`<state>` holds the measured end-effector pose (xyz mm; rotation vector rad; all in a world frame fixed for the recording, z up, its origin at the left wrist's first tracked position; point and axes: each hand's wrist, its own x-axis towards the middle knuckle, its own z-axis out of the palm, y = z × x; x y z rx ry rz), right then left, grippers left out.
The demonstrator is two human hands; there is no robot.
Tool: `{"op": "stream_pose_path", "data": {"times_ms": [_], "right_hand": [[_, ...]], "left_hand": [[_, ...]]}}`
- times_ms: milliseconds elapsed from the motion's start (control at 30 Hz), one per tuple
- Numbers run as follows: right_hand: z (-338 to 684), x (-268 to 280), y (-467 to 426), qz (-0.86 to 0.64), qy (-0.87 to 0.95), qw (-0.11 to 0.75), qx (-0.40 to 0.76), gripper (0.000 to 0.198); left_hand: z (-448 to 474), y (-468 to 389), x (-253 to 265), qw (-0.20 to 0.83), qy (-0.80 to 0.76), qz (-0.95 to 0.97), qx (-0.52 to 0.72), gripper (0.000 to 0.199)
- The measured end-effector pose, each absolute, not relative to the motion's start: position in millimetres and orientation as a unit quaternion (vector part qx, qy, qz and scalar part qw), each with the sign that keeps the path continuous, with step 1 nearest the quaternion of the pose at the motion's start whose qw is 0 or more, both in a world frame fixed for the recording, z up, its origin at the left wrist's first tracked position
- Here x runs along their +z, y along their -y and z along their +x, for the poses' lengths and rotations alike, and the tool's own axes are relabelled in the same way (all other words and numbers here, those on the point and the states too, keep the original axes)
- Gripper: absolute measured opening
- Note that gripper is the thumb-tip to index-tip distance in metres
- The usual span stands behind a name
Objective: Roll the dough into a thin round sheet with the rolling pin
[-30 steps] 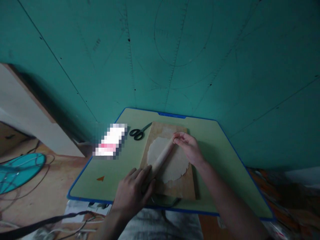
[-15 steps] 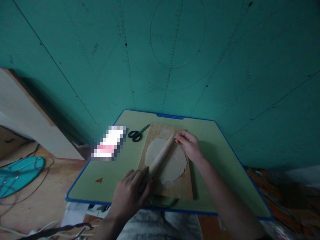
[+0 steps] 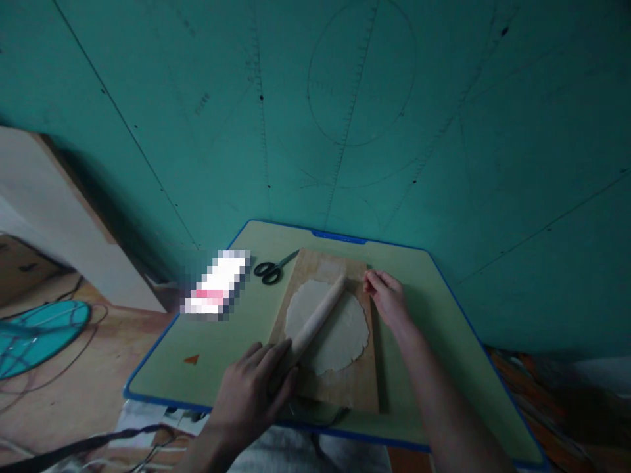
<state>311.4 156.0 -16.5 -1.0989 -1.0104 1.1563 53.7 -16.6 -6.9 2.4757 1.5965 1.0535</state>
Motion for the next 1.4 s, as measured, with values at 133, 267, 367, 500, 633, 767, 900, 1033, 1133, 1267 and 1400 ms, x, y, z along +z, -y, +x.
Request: {"op": "stream_pose_path", "data": {"times_ms": [133,267,367,500,633,767,900,1033,1133,1267,1400], "right_hand": [[314.6,-18.9,-157.1,-0.471,0.436,0.582,0.5,0.045],[315.0,-21.1,-157.0,-0.469,0.44,0.58,0.501,0.042],[315.6,-21.2,-156.8,-0.465,0.444,0.578,0.502,0.04],[317.5,-17.4,-157.1,-0.46,0.449,0.58,0.501,0.041],[317.9,-9.8,-157.0,-0.459,0.453,0.585,0.493,0.044],[314.9,-2.0,-154.3,-0.442,0.458,0.584,0.504,0.045],[311.4,3.2,-151.1,-0.445,0.475,0.567,0.505,0.045],[310.0,3.9,-150.3,-0.456,0.488,0.553,0.498,0.041],[311.4,2.0,-151.2,-0.466,0.491,0.551,0.487,0.039],[317.3,0.1,-153.6,-0.482,0.495,0.553,0.466,0.031],[323.7,0.3,-156.8,-0.501,0.494,0.556,0.443,0.031]], "left_hand": [[54.2,16.5,-5.9,-0.005,-0.51,0.786,0.35,0.026],[54.1,16.5,-5.2,0.002,-0.51,0.784,0.353,0.026],[53.9,16.0,-4.9,0.001,-0.511,0.784,0.352,0.027],[53.5,15.8,-4.4,-0.001,-0.513,0.785,0.348,0.028],[53.1,16.0,-4.0,0.001,-0.515,0.784,0.347,0.029],[53.1,16.0,-3.2,0.011,-0.522,0.779,0.347,0.031],[53.1,15.3,-3.1,0.018,-0.526,0.775,0.35,0.033],[51.8,15.5,-5.4,0.027,-0.525,0.773,0.354,0.032],[51.2,15.9,-7.7,0.037,-0.53,0.771,0.352,0.031],[51.8,15.2,-8.9,0.033,-0.531,0.769,0.355,0.032],[51.7,14.7,-8.3,0.029,-0.527,0.77,0.359,0.033]]}}
